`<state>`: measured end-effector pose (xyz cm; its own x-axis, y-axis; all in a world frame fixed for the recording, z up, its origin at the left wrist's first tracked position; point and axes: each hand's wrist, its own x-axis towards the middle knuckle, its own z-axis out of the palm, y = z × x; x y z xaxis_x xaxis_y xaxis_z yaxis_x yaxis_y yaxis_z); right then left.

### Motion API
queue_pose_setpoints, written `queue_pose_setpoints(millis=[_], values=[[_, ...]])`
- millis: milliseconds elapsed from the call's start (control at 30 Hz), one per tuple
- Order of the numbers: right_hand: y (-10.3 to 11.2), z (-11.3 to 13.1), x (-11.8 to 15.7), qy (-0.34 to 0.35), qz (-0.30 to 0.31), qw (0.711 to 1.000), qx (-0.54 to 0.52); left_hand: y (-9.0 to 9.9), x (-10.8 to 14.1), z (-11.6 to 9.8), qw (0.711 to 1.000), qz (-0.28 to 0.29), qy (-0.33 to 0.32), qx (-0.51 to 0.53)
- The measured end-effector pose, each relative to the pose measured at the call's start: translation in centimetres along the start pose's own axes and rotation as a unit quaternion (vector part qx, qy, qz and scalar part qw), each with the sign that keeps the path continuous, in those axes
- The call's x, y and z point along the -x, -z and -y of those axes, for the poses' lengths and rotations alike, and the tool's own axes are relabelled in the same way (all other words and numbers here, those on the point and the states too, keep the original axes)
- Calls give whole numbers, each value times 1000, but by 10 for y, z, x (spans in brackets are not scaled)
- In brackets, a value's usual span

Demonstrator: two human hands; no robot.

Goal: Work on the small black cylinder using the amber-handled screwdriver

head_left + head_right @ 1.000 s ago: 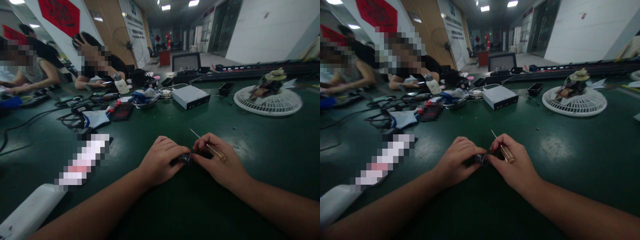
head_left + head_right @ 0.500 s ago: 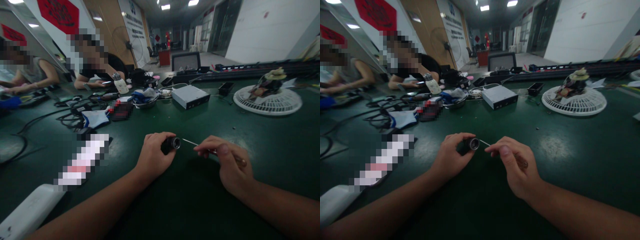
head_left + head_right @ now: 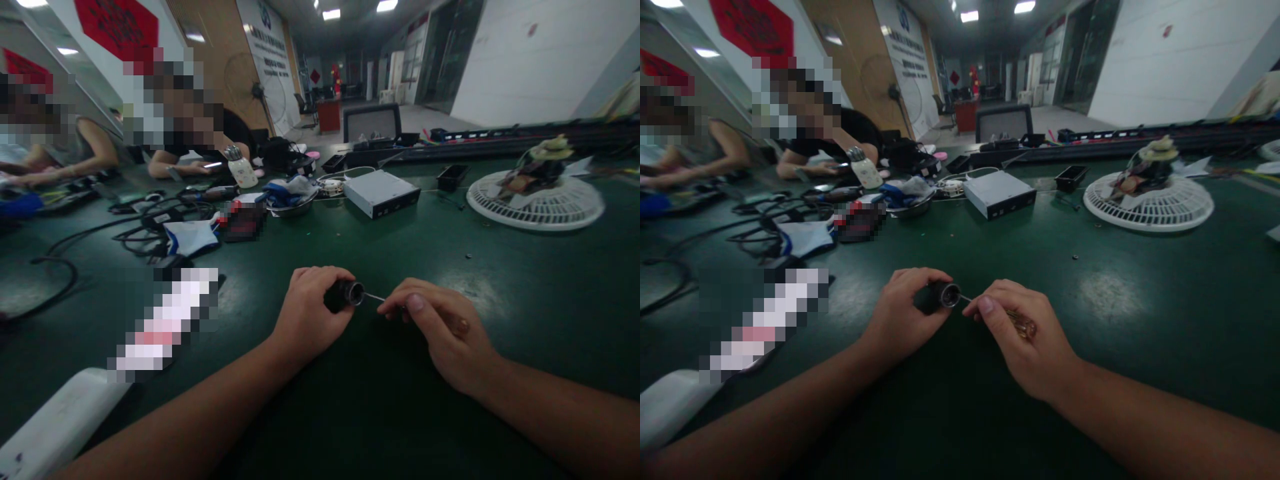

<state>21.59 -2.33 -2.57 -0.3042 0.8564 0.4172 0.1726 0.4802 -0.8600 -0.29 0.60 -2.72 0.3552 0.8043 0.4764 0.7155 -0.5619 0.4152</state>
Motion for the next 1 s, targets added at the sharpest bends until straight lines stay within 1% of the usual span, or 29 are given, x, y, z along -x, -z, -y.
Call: queue_pose_setpoints(millis=[100, 200, 300, 433, 533, 667, 767, 867, 933, 1000], values=[[1, 2, -1, 6, 22, 1000, -9, 0, 0, 0, 1000, 3, -2, 1], [1, 4, 0, 25, 46, 998, -21, 0, 0, 0, 1000, 22, -8, 6], [0, 3, 1, 32, 30, 999, -18, 0, 0, 0, 999, 30, -10, 11], [0, 1, 1, 10, -6, 1000, 15, 1, 0, -1, 1000, 21, 0, 11], [1, 2, 0, -2, 3, 1000, 22, 2, 0, -1, 1000, 21, 5, 11], [2, 4, 0, 14, 41, 999, -3, 1, 0, -1, 999, 32, 1, 13], [1, 4, 0, 17, 20, 1000, 3, 1, 0, -1, 999, 35, -3, 11], [0, 4, 0, 2, -8, 1000, 25, 1, 1, -1, 999, 32, -2, 6], [0, 3, 0, -6, -6, 1000, 28, 1, 1, -1, 1000, 29, 0, 3], [0, 3, 0, -1, 9, 1000, 17, 1, 1, -1, 1000, 26, -2, 2]])
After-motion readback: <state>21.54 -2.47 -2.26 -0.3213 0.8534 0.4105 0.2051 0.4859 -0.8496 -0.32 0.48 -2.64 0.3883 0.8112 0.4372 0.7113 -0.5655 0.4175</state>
